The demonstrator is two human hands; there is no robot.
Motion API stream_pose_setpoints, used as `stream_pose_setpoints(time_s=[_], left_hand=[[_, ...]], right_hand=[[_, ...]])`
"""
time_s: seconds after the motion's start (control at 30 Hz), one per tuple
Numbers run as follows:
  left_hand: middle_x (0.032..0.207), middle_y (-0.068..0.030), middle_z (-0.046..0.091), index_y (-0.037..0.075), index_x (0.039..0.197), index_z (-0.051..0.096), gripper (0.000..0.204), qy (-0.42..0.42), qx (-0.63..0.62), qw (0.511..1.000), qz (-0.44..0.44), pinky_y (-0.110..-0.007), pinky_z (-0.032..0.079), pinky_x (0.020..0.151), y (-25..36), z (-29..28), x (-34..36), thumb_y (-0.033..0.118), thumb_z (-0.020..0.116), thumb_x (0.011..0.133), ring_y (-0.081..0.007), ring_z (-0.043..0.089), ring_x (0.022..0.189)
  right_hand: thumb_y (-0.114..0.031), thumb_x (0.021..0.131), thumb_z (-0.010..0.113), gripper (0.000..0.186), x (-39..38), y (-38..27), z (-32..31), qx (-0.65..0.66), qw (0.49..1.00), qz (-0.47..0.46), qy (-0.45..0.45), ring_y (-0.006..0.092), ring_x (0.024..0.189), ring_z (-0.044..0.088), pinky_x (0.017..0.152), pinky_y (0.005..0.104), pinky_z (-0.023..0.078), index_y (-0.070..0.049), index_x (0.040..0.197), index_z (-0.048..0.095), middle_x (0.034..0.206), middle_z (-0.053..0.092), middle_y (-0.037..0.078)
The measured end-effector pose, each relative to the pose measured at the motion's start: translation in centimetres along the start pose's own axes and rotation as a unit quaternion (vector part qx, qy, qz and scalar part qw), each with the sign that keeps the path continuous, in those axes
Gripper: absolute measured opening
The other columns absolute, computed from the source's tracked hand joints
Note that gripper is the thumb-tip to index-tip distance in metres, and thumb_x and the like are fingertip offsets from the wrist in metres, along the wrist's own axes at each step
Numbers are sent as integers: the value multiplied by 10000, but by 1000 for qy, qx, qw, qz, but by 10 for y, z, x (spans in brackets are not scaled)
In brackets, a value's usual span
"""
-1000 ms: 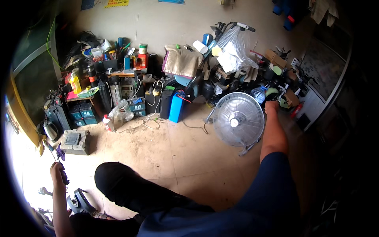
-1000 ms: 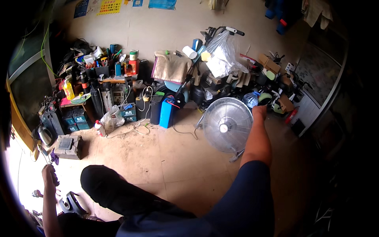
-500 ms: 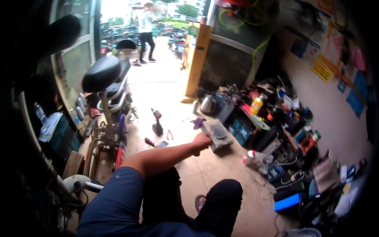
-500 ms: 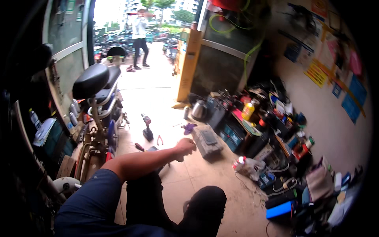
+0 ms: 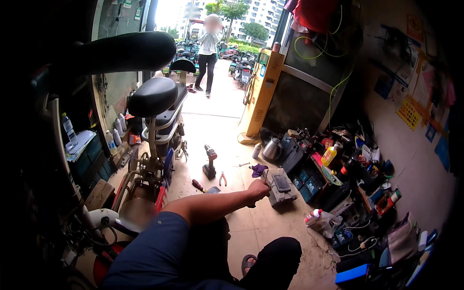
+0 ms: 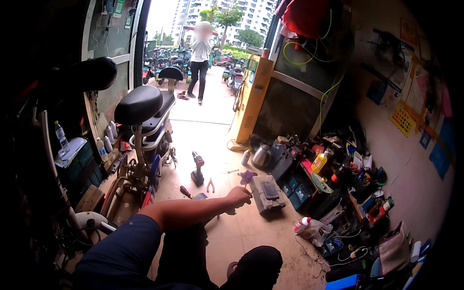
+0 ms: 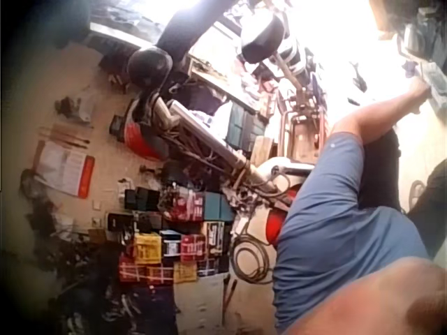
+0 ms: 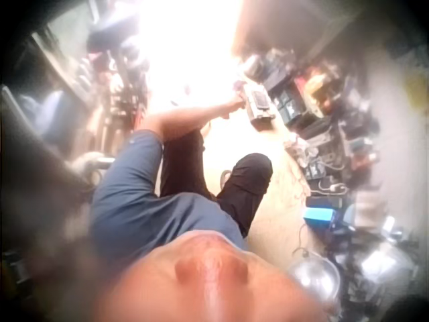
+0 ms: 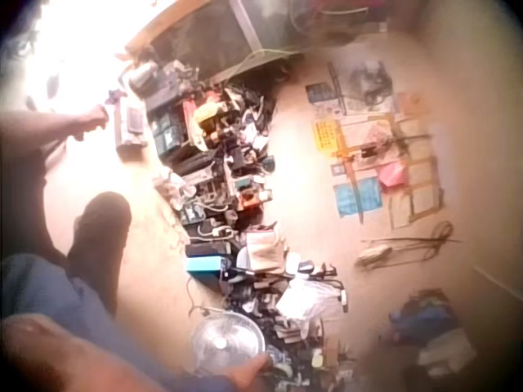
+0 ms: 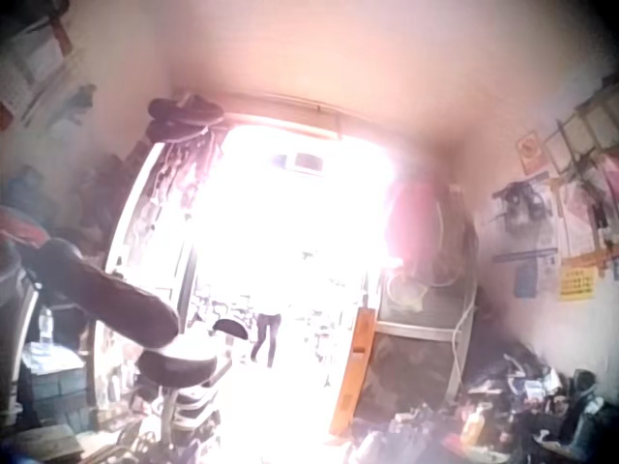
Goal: The person repairs a black plastic casing by hand using a small screwdriver and a power drill, threading wires through holes and securing screws into the component.
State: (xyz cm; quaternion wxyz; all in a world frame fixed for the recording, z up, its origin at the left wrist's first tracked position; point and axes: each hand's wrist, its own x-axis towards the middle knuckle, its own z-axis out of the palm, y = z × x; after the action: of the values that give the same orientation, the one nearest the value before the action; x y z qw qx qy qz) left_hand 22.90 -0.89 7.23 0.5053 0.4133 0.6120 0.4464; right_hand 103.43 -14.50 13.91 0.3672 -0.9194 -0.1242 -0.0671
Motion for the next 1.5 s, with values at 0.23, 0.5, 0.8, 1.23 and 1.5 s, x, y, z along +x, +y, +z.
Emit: stream_pose_setpoints(time_s=[0.23,0.5,0.8,1.23,1.5], left_hand=[[823,-130,748,-36,990,737,210,18,-25,1000,-2,-373,501,554,12,-1,-17,128,642,900,-209,670,655],[961,-138,797,-17,1092,778,306,37,74,995,58,-370,562,712,3,-4,-5,204,671,909,-218,728,802],[908,-140,778,-51,1063,759,267,53,86,993,54,-351,572,711,-2,-10,-3,170,686,932,-215,720,787],[865,-174,698,-26,1028,594,88,-53,-86,995,0,-371,557,521,-24,-33,35,51,577,989,-292,709,666],[860,-139,711,15,1106,588,149,-100,-36,994,2,-308,520,474,-3,7,22,102,618,988,-250,692,611]], right_hand=[[-161,853,690,453,1,9,-8,-8,1000,6,2,428,1013,703,847,490,581,-10,1273,614,1154,705,245],[-172,849,691,475,4,16,-14,-7,1000,4,13,438,1054,692,880,495,575,-8,1287,610,1191,696,252],[-184,845,692,499,12,47,-39,-17,999,-1,37,450,1099,680,916,501,569,-5,1303,605,1232,686,259],[-201,840,693,534,115,217,-221,-49,971,92,214,467,1165,663,969,509,560,-1,1326,597,1292,672,270],[-208,850,683,675,88,275,-299,-43,950,142,274,480,1219,640,1044,509,525,-7,1458,471,1367,639,274]])
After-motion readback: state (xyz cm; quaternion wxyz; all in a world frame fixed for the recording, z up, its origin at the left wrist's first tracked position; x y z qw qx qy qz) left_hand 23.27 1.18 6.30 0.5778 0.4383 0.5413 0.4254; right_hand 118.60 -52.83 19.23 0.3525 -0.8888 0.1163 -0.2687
